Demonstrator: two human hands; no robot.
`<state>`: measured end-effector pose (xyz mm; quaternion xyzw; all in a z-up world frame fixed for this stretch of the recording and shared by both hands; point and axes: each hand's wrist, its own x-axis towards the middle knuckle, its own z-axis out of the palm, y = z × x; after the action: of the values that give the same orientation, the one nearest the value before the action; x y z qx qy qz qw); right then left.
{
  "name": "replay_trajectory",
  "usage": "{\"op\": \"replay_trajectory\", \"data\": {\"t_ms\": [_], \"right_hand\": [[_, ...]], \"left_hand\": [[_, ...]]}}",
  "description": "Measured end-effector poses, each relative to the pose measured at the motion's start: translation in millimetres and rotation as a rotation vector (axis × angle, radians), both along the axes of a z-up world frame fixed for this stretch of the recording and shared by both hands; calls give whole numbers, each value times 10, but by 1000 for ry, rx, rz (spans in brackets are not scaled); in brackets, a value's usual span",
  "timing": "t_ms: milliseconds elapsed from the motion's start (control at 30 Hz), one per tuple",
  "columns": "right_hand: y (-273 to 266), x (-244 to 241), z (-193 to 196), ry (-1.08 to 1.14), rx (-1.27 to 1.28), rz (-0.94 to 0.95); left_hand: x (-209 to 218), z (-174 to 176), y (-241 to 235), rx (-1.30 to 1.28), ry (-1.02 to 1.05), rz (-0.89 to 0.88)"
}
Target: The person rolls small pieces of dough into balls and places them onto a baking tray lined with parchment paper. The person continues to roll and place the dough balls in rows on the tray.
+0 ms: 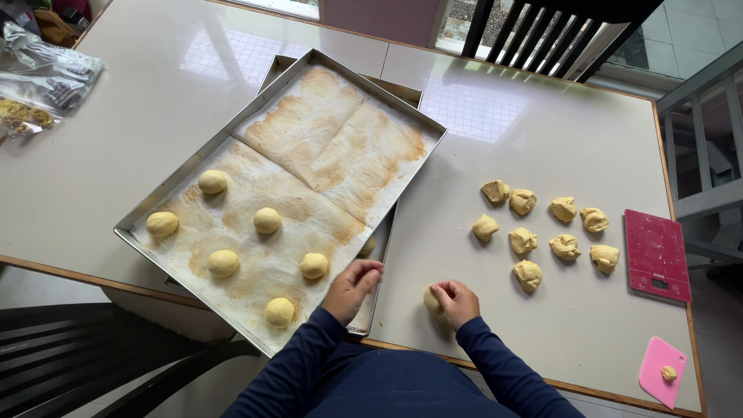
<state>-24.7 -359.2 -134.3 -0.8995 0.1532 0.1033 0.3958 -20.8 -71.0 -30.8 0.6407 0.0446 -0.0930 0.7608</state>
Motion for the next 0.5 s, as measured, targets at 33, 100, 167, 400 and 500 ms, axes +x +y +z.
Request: {"op": "replay_trajectory", "data": {"t_ms": [33, 100, 167, 400, 500], "right_hand": [[80, -9, 256, 1, 0, 3], [243, -3, 772, -700, 108, 179], [412, -9, 1264, -815, 70, 263], [707, -93, 1700, -1002, 125, 516], [719, -62, 1651, -844, 259, 415]], "left_hand": [[-11, -217, -46, 0, 1, 3], [-12, -645, -133, -248, 394, -246], [-87, -294, -244, -374, 472, -265], [48, 72, -463, -670, 456, -135], [4, 263, -415, -659, 409, -142]]}}
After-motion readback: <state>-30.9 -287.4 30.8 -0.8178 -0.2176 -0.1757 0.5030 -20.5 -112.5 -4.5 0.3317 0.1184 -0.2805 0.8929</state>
